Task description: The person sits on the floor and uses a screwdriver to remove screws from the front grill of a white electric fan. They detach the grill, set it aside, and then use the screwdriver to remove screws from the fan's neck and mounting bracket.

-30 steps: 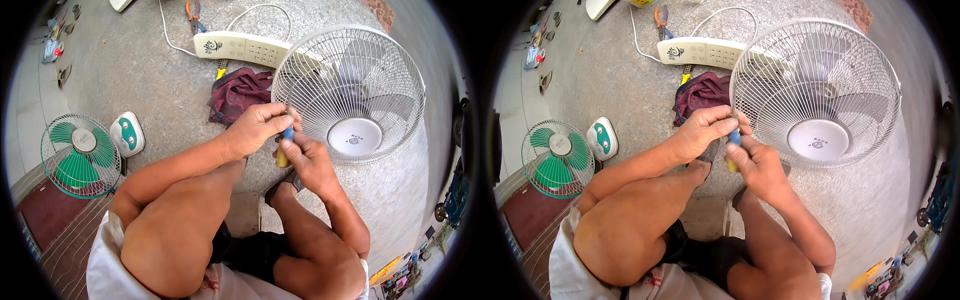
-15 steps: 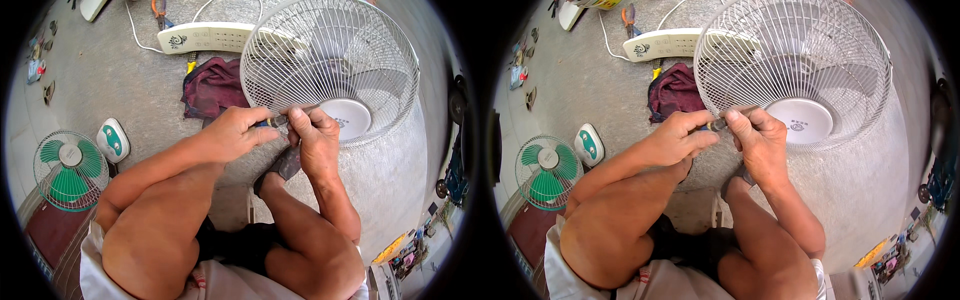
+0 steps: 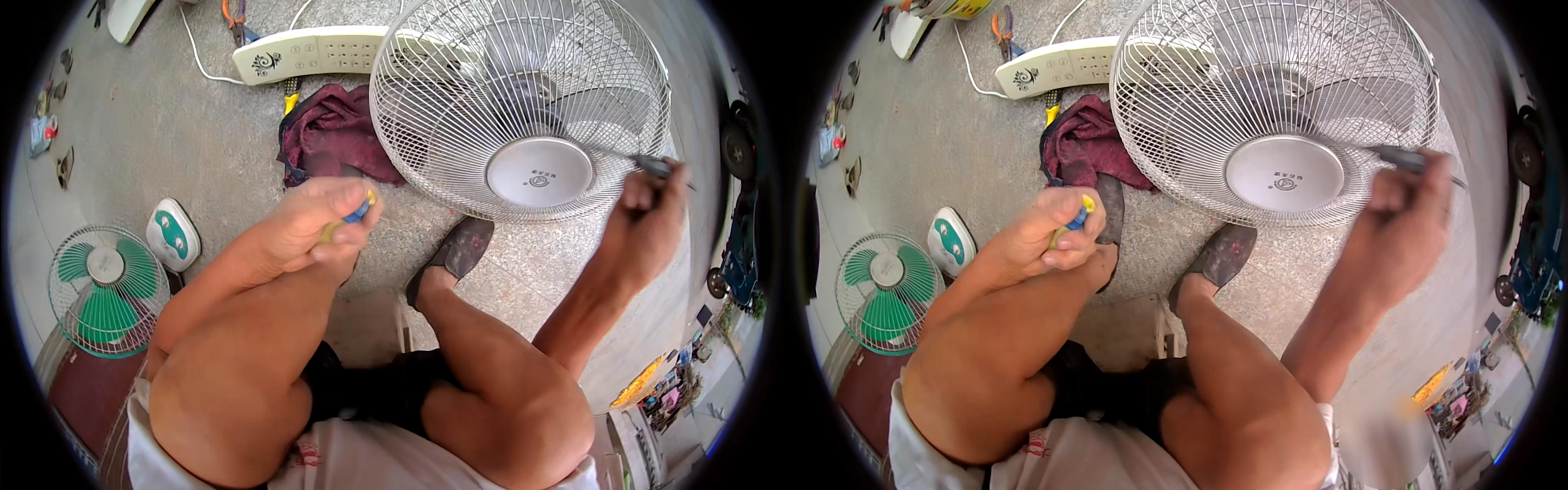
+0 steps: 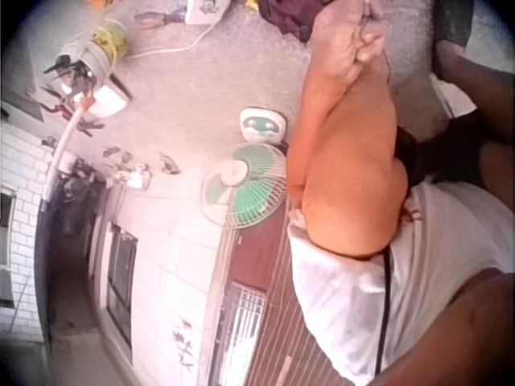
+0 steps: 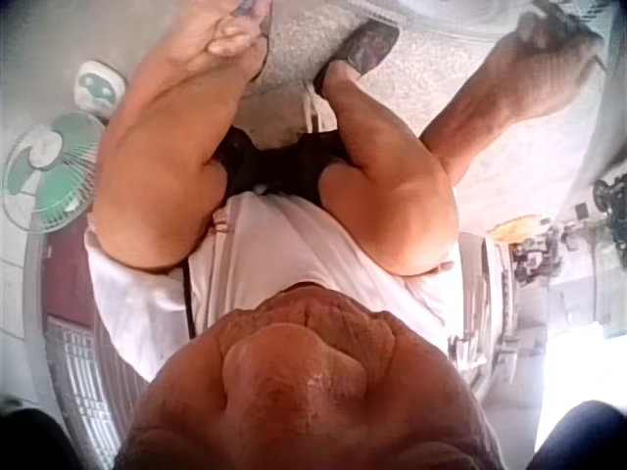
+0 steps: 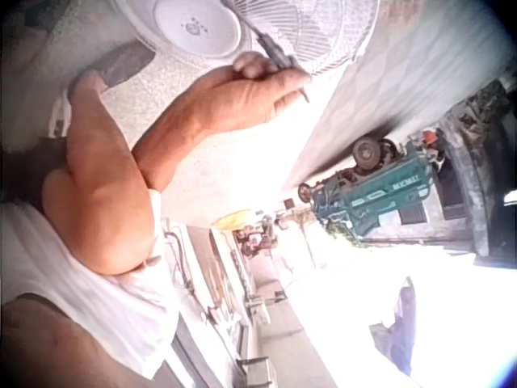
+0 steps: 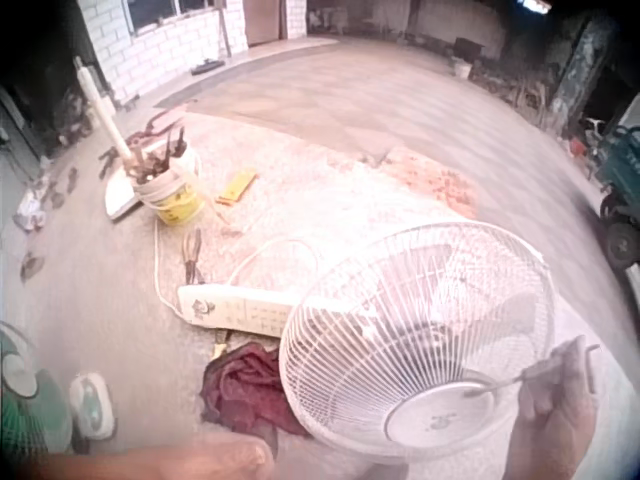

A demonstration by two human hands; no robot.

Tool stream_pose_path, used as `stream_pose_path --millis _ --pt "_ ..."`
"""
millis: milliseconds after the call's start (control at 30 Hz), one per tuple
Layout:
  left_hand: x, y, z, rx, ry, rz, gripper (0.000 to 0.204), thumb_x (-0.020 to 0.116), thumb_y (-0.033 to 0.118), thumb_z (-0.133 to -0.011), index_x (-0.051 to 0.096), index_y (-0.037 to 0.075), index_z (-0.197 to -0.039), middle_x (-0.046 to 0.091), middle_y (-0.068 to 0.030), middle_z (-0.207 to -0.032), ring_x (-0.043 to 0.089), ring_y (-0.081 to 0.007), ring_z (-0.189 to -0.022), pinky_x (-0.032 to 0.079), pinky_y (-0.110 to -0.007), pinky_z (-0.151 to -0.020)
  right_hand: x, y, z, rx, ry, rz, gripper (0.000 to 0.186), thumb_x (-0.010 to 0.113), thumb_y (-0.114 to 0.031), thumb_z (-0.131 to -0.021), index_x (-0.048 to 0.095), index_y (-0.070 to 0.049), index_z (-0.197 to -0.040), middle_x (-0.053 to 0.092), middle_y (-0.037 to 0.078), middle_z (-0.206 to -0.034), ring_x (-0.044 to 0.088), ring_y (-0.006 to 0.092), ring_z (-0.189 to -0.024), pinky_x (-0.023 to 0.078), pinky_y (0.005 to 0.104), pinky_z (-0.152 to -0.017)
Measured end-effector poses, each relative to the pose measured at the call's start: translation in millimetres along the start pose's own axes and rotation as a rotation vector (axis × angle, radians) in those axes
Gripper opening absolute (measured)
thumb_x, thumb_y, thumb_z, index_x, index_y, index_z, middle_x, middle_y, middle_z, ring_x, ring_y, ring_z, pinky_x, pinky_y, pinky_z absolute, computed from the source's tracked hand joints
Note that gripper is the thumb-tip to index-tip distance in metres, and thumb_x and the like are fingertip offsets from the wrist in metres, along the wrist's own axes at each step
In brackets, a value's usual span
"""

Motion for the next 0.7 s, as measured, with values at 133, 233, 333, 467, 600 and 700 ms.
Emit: stream_pose_path --millis 133,233,333,467,600,700 --pt "15.0 17.2 -9.9 0.165 0.061 -0.487 0.026 0.052 0.027 -0.098 0.06 0.003 -0.108 0.047 0.0016 -0.072 0.044 -0.0064 -0.061 0.037 -0.02 -0.056 39.3 25.4 31.4 0.112 -0.265 0.068 0.026 0.05 -0.024 -0.101 0.06 -0.001 -0.092 0.061 0.005 -0.076 0.056 0.0112 -0.064 0.047 0.0222 -0.056" --pt "10.7 28.0 -4.2 0.299 0.125 -0.778 0.028 0.056 0.019 -0.094 0.059 0.004 -0.117 0.051 0.0011 -0.079 0.049 -0.0084 -0.071 0.041 -0.023 -0.066 58.7 39.8 46.2 0.256 -0.394 0.127 0.024 0.051 -0.022 -0.1 0.062 -0.002 -0.092 0.061 0.005 -0.076 0.057 0.0103 -0.065 0.047 0.0221 -0.055" --pt "9.6 34.5 0.3 0.434 0.149 -1.011 0.031 0.061 0.013 -0.09 0.059 0.004 -0.12 0.054 0.0006 -0.086 0.051 -0.0098 -0.078 0.044 -0.025 -0.073 55.0 55.3 57.1 0.526 -0.695 0.343 0.026 0.05 -0.024 -0.1 0.063 -0.003 -0.091 0.063 0.005 -0.078 0.058 0.01 -0.068 0.047 0.0234 -0.053" --pt "7.5 33.1 -0.7 0.451 0.22 -0.972 0.03 0.067 0.006 -0.084 0.06 0.002 -0.113 0.056 -0.0012 -0.092 0.053 -0.0099 -0.085 0.044 -0.025 -0.075 62.6 57.2 69.1 0.245 -1.031 0.659 0.02 0.055 -0.016 -0.096 0.068 -0.001 -0.103 0.063 0.006 -0.079 0.056 0.0135 -0.07 0.046 0.0273 -0.059" --pt "10.6 37.0 -0.1 0.485 0.266 -0.956 0.027 0.07 0.001 -0.079 0.061 0.001 -0.105 0.059 -0.0032 -0.095 0.055 -0.0101 -0.086 0.045 -0.025 -0.075 64.2 44.8 67.4 -0.08 -1.071 0.792 0.022 0.065 -0.01 -0.087 0.068 -0.004 -0.108 0.061 0.01 -0.076 0.058 0.0251 -0.065 0.047 0.0355 -0.061" --pt "14.4 36.1 -3.4 0.479 0.221 -1.148 0.027 0.07 0.002 -0.079 0.06 0.001 -0.104 0.061 -0.0053 -0.094 0.058 -0.0126 -0.084 0.046 -0.027 -0.074 65.7 43.1 68.9 -0.142 -1.072 0.848 0.021 0.066 -0.011 -0.085 0.07 -0.005 -0.104 0.061 0.011 -0.075 0.06 0.0294 -0.065 0.047 0.0383 -0.059"
Point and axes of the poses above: each hand's wrist, its own z-axis away from the middle knuckle, its own x-axis out of the palm, y = z × x, the point moved 6 cm from there along -z, towards the middle knuckle
